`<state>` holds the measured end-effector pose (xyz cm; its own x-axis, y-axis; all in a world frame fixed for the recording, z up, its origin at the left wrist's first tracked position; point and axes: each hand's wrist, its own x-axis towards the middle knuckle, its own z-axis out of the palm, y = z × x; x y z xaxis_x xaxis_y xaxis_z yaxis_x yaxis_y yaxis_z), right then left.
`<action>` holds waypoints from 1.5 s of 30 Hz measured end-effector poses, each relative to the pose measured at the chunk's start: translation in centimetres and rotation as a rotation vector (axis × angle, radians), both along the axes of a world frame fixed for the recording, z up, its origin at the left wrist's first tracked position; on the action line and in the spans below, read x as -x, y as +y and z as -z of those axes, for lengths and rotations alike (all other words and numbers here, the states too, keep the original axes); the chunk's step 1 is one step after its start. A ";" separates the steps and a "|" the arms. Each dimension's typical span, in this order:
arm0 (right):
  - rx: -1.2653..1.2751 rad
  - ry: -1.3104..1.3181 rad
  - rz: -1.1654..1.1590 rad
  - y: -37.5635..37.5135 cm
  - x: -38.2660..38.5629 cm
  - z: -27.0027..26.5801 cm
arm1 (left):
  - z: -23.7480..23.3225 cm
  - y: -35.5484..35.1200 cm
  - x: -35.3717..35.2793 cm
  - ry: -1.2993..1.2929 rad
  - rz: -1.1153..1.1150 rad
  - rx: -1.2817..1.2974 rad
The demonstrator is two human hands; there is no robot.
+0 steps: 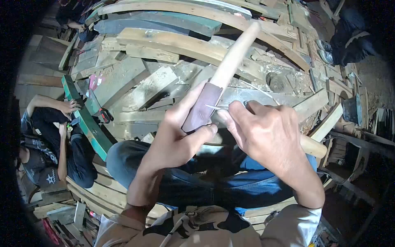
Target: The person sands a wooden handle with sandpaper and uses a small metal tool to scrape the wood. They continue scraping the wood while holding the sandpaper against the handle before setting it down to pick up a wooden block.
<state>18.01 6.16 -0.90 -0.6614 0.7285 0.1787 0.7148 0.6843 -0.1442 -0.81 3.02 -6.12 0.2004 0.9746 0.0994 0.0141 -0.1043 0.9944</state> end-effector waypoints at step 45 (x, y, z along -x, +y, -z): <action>-0.020 -0.114 -0.127 -0.3 -0.1 0.9 | -0.4 1.1 2.7 0.133 0.320 0.180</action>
<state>18.14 5.90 -1.80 -0.7649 0.6345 0.1113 0.6331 0.7723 -0.0524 -3.51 4.10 -5.71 0.4967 0.8603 -0.1148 0.1394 0.0515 0.9889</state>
